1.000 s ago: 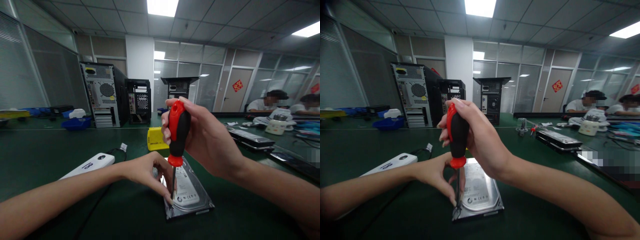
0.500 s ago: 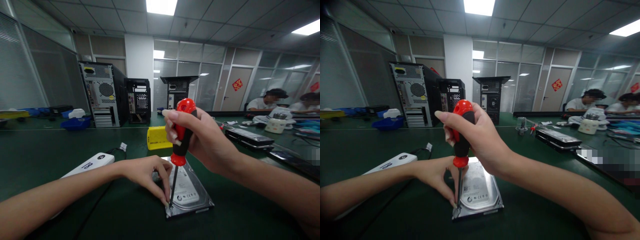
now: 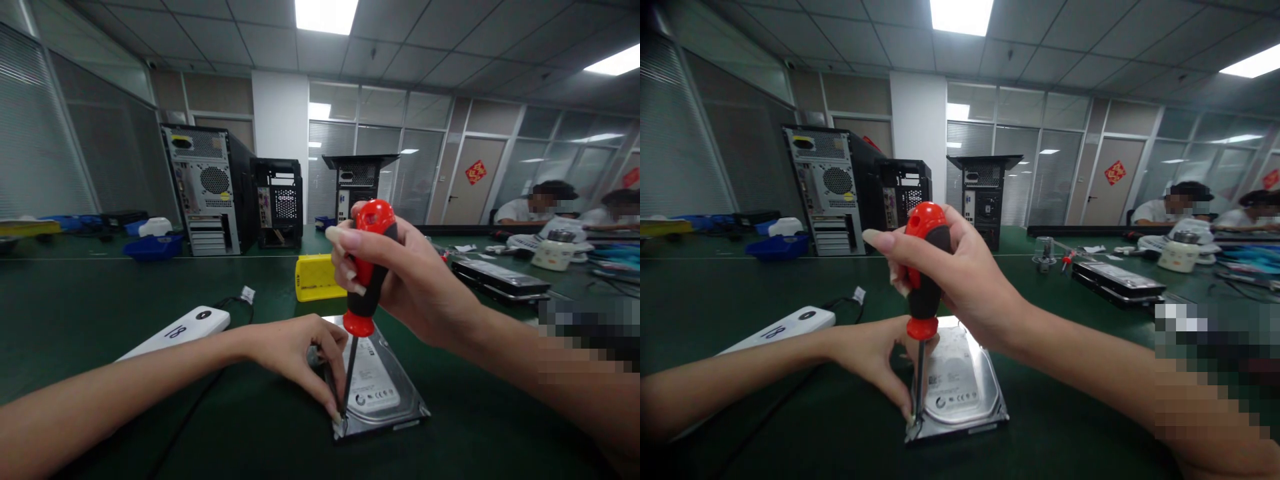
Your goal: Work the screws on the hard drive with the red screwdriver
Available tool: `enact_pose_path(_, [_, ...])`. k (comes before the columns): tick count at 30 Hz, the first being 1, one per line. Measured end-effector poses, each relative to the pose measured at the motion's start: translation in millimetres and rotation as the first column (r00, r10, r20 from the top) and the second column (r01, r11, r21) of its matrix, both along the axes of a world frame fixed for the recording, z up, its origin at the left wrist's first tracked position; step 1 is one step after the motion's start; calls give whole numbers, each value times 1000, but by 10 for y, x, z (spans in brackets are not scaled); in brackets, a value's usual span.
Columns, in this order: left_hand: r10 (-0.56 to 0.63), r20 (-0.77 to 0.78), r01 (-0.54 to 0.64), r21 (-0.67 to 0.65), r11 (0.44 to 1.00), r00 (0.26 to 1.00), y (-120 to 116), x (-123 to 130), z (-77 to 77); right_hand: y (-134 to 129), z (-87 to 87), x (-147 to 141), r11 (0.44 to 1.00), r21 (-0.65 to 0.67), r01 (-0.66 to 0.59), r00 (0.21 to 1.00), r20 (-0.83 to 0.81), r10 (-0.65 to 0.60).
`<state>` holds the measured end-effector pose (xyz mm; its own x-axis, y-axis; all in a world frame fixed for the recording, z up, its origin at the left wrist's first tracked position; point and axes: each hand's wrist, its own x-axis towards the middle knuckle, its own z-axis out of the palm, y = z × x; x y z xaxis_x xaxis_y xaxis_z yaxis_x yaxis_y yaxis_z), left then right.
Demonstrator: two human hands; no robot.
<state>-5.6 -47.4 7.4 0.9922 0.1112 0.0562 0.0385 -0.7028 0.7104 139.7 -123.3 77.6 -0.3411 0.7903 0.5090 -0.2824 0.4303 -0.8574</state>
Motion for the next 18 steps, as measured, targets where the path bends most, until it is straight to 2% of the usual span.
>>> enact_pose_path(7, [22,38,-22,-1,1000,999,-44,17,-42,-70,5,-3,999,19,42,999,-10,-42])
enact_pose_path(18, [16,4,-15,-65,998,1000,-17,10,-106,-156,13,-15,999,30,42,998,-57,-40])
